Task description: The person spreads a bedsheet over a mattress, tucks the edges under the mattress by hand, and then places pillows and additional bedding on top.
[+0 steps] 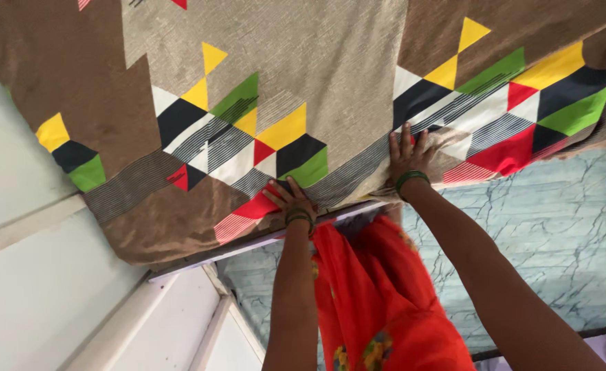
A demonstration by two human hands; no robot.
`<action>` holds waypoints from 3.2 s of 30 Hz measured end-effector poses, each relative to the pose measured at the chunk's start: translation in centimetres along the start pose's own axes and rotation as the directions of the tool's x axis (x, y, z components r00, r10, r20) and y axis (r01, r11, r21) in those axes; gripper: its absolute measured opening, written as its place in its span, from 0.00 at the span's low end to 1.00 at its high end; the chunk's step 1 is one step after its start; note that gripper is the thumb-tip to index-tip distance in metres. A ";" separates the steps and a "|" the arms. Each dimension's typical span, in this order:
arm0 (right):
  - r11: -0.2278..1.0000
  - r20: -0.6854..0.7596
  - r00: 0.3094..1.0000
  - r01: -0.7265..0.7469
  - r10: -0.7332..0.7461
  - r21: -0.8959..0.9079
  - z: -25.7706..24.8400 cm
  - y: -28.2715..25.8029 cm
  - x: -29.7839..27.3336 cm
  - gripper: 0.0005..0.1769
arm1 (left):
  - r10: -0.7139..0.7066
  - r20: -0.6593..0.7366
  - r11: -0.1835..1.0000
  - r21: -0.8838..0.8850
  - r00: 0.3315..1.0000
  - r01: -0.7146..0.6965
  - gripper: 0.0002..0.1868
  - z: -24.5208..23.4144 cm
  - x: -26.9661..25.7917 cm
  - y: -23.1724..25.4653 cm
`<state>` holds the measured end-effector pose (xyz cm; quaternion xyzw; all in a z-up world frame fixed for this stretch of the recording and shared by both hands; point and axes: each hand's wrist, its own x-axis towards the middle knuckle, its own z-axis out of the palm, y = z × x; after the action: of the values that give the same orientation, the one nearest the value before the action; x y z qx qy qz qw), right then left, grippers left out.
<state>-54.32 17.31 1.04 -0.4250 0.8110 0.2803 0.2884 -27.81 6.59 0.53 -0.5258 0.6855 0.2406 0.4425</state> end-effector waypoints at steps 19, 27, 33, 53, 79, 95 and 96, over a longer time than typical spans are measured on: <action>0.915 -0.574 0.797 0.355 -0.188 0.193 0.8 25.2 6.7 0.23 | 0.033 -0.587 0.992 -0.081 0.809 -0.099 0.29 2.7 -5.2 17.0; 0.947 -0.498 0.816 0.318 -0.294 -0.040 -1.9 30.6 12.2 0.17 | -0.012 -0.590 0.989 -0.123 0.807 -0.076 0.13 -0.8 -2.3 25.2; 0.919 -0.438 0.808 0.364 -0.394 -0.153 0.9 31.2 13.9 0.15 | 0.160 -0.469 0.986 0.037 0.869 -0.161 0.15 0.8 0.0 23.9; 0.922 -0.377 0.876 0.368 -0.301 0.119 8.4 34.6 -1.6 0.28 | 0.092 -0.242 0.986 -0.116 0.966 -0.123 0.23 6.5 -10.7 22.4; -0.093 -0.192 0.968 0.209 0.161 0.973 15.0 25.0 -1.8 0.15 | -0.122 -0.282 0.092 -0.958 0.952 -0.272 0.25 13.5 -6.4 22.7; 0.597 -0.115 0.724 0.639 -0.680 0.485 2.7 22.6 -2.5 0.41 | 0.104 0.131 -0.879 -0.452 0.986 0.153 0.29 1.4 -3.7 22.5; 0.576 0.042 0.870 0.289 -0.492 0.764 2.3 24.6 0.3 0.35 | 0.116 0.097 -0.877 -0.458 0.988 0.148 0.31 0.3 -4.4 22.1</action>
<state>-74.84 30.58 4.41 -0.4022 0.6949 -0.0911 0.5891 -48.08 16.41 1.13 -0.5603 -0.1171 0.7422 -0.3486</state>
